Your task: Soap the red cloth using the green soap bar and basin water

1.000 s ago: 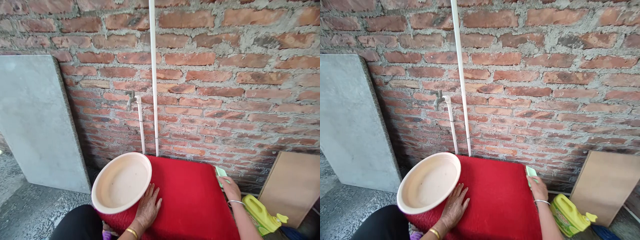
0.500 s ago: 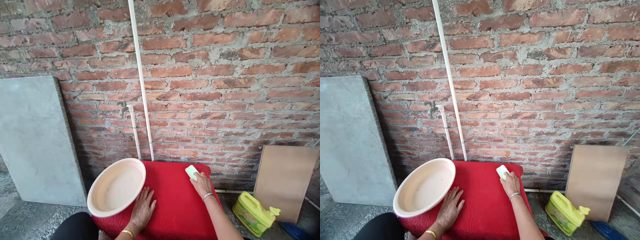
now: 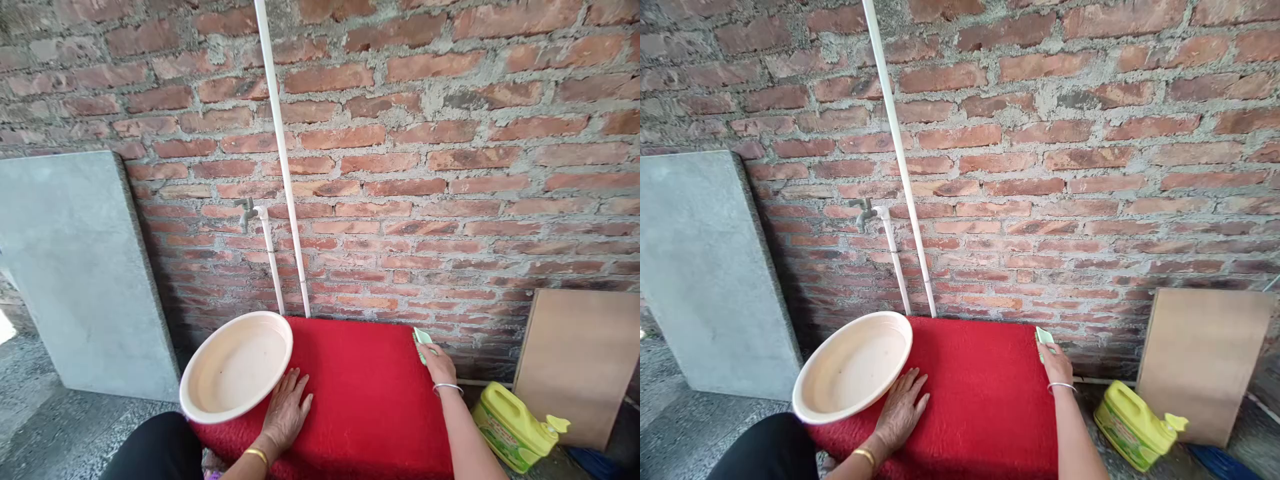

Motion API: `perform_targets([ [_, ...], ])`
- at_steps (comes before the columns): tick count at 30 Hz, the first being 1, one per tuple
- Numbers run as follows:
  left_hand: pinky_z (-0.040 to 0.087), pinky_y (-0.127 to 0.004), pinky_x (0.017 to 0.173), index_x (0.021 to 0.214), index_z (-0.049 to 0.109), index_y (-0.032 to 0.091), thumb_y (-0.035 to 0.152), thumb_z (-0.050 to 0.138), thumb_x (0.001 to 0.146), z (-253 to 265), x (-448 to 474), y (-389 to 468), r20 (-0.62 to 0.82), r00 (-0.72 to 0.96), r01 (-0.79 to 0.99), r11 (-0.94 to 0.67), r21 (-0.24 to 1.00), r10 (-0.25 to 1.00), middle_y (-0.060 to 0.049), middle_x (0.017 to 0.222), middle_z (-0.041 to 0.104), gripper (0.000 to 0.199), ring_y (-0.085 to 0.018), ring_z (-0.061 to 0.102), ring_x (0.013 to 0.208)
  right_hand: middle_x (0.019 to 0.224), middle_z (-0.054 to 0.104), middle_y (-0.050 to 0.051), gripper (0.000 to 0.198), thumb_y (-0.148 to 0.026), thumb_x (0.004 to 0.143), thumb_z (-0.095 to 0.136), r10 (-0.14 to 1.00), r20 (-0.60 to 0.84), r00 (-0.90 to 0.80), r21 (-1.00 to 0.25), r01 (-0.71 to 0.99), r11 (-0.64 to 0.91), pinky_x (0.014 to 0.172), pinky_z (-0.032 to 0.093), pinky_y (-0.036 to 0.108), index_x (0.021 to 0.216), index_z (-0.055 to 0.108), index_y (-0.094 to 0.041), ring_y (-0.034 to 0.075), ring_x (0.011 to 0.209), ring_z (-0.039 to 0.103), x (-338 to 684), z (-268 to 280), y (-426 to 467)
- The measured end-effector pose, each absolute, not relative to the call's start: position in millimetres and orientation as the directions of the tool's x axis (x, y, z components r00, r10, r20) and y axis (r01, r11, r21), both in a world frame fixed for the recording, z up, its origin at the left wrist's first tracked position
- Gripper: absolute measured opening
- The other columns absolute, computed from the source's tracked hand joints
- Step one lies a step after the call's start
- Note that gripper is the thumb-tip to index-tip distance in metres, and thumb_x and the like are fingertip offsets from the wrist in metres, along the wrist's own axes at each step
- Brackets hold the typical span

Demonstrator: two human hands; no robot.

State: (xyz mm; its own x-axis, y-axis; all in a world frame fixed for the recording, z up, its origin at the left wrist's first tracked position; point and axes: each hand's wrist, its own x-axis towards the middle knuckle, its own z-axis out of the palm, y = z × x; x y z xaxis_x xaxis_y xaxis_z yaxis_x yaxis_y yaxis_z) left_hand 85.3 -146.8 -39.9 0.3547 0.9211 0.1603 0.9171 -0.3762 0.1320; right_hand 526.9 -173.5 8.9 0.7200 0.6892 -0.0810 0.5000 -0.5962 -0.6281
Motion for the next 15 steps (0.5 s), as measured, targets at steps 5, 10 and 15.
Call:
perform_targets([
  [5,0.036,-0.049,0.121,0.138,0.062,0.024,0.032,0.049,0.094,-44.9,82.8,-145.3,0.190,0.362,0.909,-0.390,0.145,0.913,-0.010,0.151,0.054,0.047,-0.029,0.047,0.141,0.088,0.077,0.006,0.047,-0.056,0.086,0.046,0.691,-0.132,0.711,-0.649,0.465,-0.602,0.076,0.051,0.029,0.107,0.073,-0.023,0.026,0.092,0.071,536.2,3.4,-180.2],
  [10,0.036,-0.048,0.121,0.139,0.061,0.023,0.034,0.048,0.095,-39.2,84.8,-146.6,0.162,0.365,0.910,-0.388,0.145,0.917,-0.011,0.151,0.054,0.047,-0.029,0.047,0.142,0.098,0.075,0.010,0.047,-0.055,0.088,0.044,0.669,-0.105,0.736,-0.610,0.484,-0.628,0.084,0.050,0.031,0.108,0.072,-0.023,0.027,0.100,0.069,531.4,-0.3,-200.8],
  [15,0.033,-0.048,0.122,0.140,0.060,0.020,0.035,0.047,0.095,-30.6,88.5,-149.8,0.137,0.365,0.905,-0.385,0.180,0.921,-0.013,0.153,0.051,0.049,-0.029,0.044,0.144,0.098,0.072,0.010,0.057,-0.064,0.088,0.042,0.681,-0.041,0.731,-0.541,0.557,-0.630,0.081,0.052,0.035,0.121,0.068,-0.026,0.026,0.091,0.070,518.6,-6.4,-218.8],
])
